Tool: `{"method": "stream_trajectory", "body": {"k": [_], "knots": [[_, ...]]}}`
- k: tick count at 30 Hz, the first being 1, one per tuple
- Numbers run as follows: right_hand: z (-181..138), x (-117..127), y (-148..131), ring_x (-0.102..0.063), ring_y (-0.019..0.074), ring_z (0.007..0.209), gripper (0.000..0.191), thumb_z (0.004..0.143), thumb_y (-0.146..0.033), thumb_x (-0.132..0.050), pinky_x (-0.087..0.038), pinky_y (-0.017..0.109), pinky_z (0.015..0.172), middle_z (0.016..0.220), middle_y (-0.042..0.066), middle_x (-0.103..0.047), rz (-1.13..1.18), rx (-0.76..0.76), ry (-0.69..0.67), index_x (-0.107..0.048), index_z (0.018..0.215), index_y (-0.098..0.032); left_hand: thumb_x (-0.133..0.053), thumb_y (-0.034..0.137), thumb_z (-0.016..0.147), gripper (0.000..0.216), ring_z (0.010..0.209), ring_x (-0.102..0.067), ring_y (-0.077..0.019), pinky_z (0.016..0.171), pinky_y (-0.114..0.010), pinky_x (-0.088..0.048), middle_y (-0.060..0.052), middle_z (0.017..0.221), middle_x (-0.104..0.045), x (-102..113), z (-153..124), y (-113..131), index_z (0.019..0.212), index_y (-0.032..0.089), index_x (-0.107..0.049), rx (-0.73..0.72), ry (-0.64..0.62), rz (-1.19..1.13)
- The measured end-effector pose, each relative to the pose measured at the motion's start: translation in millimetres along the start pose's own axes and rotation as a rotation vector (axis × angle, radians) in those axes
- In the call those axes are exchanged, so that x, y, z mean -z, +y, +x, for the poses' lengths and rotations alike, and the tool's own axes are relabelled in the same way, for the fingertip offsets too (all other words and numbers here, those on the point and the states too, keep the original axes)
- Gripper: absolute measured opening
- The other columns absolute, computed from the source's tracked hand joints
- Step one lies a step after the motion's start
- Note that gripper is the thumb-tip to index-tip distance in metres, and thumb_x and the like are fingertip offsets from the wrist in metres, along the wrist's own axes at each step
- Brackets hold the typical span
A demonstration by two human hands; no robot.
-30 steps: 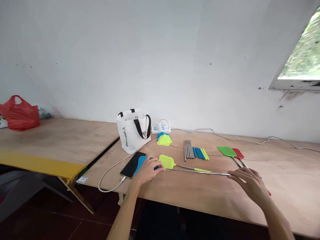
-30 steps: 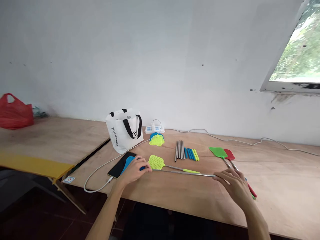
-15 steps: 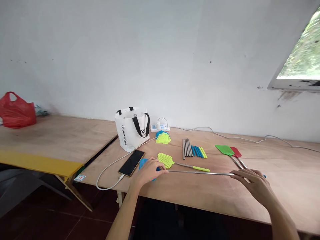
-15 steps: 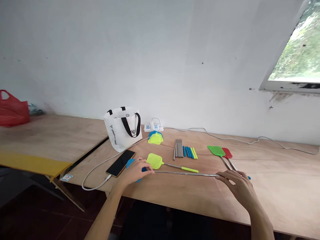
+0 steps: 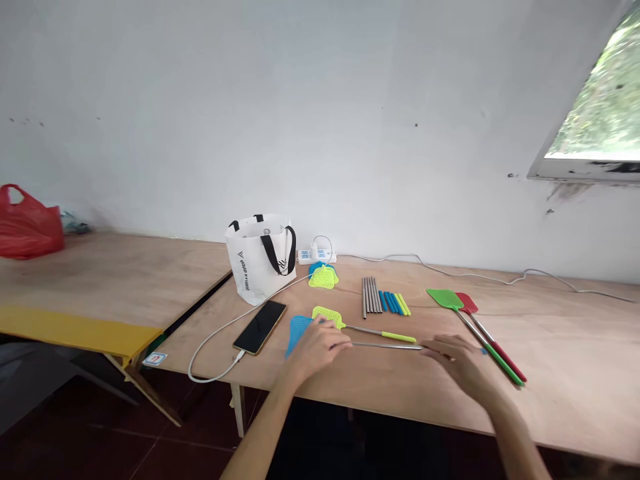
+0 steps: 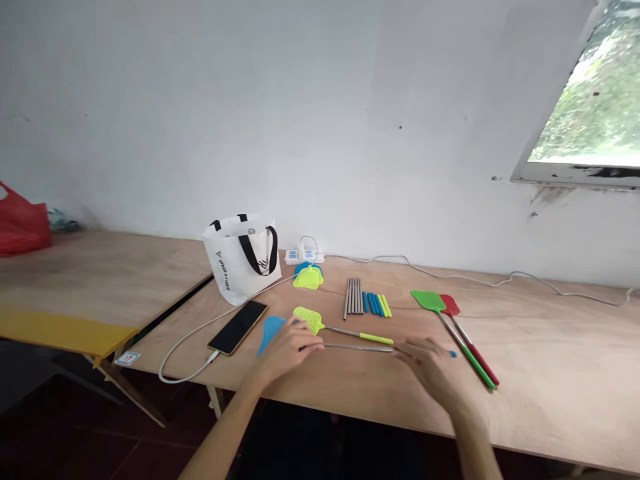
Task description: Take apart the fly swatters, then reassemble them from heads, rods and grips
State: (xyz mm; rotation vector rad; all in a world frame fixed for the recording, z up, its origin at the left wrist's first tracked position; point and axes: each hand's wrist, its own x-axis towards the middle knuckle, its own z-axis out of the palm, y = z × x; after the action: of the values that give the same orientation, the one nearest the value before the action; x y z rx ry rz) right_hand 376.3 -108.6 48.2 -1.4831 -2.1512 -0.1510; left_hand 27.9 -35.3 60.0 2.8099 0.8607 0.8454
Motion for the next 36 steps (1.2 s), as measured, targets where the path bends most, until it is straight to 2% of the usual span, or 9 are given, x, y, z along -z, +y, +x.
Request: {"method": "stream_trajectory", "body": {"k": [4, 10, 14, 17, 21, 25, 31, 33, 36], "knots": [[17, -37, -53, -0.064, 0.0208, 0.106, 0.029, 0.101, -0.041, -0.059, -0.056, 0.041, 0.092, 0.128, 0.008, -0.063, -0.002, 0.055, 0.029, -0.064, 0.123, -0.023, -0.058, 0.03, 0.103, 0.026, 0.077, -0.06, -0.0175, 0.087, -0.035, -0.037, -0.001, 0.072, -0.074, -24, 9, 18, 0.084, 0.021, -0.074, -0.091, -0.044, 0.044], [19, -59, -77, -0.064, 0.0216, 0.107, 0.029, 0.1, -0.04, -0.06, -0.056, 0.041, 0.092, 0.13, 0.007, -0.062, 0.013, 0.076, 0.027, -0.064, 0.123, -0.022, -0.057, 0.036, 0.103, 0.023, 0.083, -0.062, -0.0163, 0.098, -0.037, -0.036, 0.002, 0.085, -0.077, -12, 4, 10, 0.093, 0.025, -0.075, -0.028, -0.049, -0.038], [21, -57, -84, -0.067, 0.018, 0.089, 0.026, 0.103, -0.045, -0.054, -0.056, 0.029, 0.073, 0.112, 0.005, -0.069, 0.018, 0.09, 0.006, -0.069, 0.11, -0.025, -0.056, 0.037, 0.103, 0.024, 0.086, -0.064, -0.0176, 0.102, -0.039, -0.035, 0.002, 0.09, -0.077, -8, 1, 9, 0.093, 0.024, -0.074, 0.008, -0.085, -0.069], [24, -57, -93, -0.065, 0.0177, 0.069, 0.037, 0.105, -0.05, -0.045, -0.043, 0.026, 0.055, 0.088, 0.004, -0.072, -0.008, 0.1, 0.003, -0.073, 0.098, -0.027, -0.057, 0.037, 0.103, 0.023, 0.085, -0.064, -0.0174, 0.105, -0.038, -0.034, 0.002, 0.088, -0.076, -8, 1, 10, 0.09, 0.023, -0.072, 0.024, -0.107, -0.072], [28, -58, -98, -0.061, 0.0184, 0.064, 0.046, 0.108, -0.048, -0.037, -0.037, 0.028, 0.059, 0.072, 0.003, -0.068, -0.041, 0.14, 0.053, -0.073, 0.089, -0.026, -0.057, 0.037, 0.102, 0.023, 0.083, -0.064, -0.0172, 0.1, -0.036, -0.037, 0.002, 0.085, -0.073, -10, 2, 11, 0.089, 0.023, -0.07, 0.03, -0.118, -0.07], [25, -53, -72, -0.064, 0.0203, 0.079, 0.045, 0.108, -0.044, -0.039, -0.04, 0.031, 0.076, 0.079, 0.004, -0.072, -0.043, 0.144, 0.077, -0.073, 0.087, -0.026, -0.058, 0.036, 0.102, 0.023, 0.079, -0.061, -0.0164, 0.098, -0.036, -0.037, 0.002, 0.084, -0.072, 0, -2, 0, 0.087, 0.022, -0.068, 0.048, -0.124, -0.043], [-2, -27, 29, -0.067, 0.0237, 0.084, 0.057, 0.1, -0.068, -0.038, -0.045, 0.038, 0.082, 0.088, 0.005, -0.077, -0.086, -0.08, 0.2, -0.078, 0.089, -0.029, -0.055, 0.034, 0.103, 0.027, 0.086, -0.059, -0.0189, 0.09, -0.034, -0.039, 0.0, 0.086, -0.072, 34, -18, -32, 0.085, 0.024, -0.073, 0.204, -0.074, 0.018], [-12, -21, 53, -0.068, 0.0246, 0.087, 0.059, 0.099, -0.071, -0.037, -0.047, 0.039, 0.082, 0.093, 0.004, -0.077, -0.054, -0.119, 0.166, -0.078, 0.091, -0.029, -0.057, 0.034, 0.102, 0.025, 0.088, -0.059, -0.0194, 0.087, -0.033, -0.04, 0.0, 0.086, -0.072, 35, -18, -33, 0.086, 0.024, -0.073, 0.211, -0.091, 0.006], [-21, -18, 67, -0.069, 0.026, 0.092, 0.06, 0.1, -0.071, -0.034, -0.048, 0.041, 0.084, 0.1, 0.004, -0.078, -0.042, -0.154, 0.134, -0.078, 0.094, -0.03, -0.058, 0.033, 0.102, 0.023, 0.089, -0.059, -0.0199, 0.087, -0.033, -0.04, 0.001, 0.088, -0.073, 30, -14, -27, 0.087, 0.024, -0.073, 0.197, -0.107, -0.007]]}}
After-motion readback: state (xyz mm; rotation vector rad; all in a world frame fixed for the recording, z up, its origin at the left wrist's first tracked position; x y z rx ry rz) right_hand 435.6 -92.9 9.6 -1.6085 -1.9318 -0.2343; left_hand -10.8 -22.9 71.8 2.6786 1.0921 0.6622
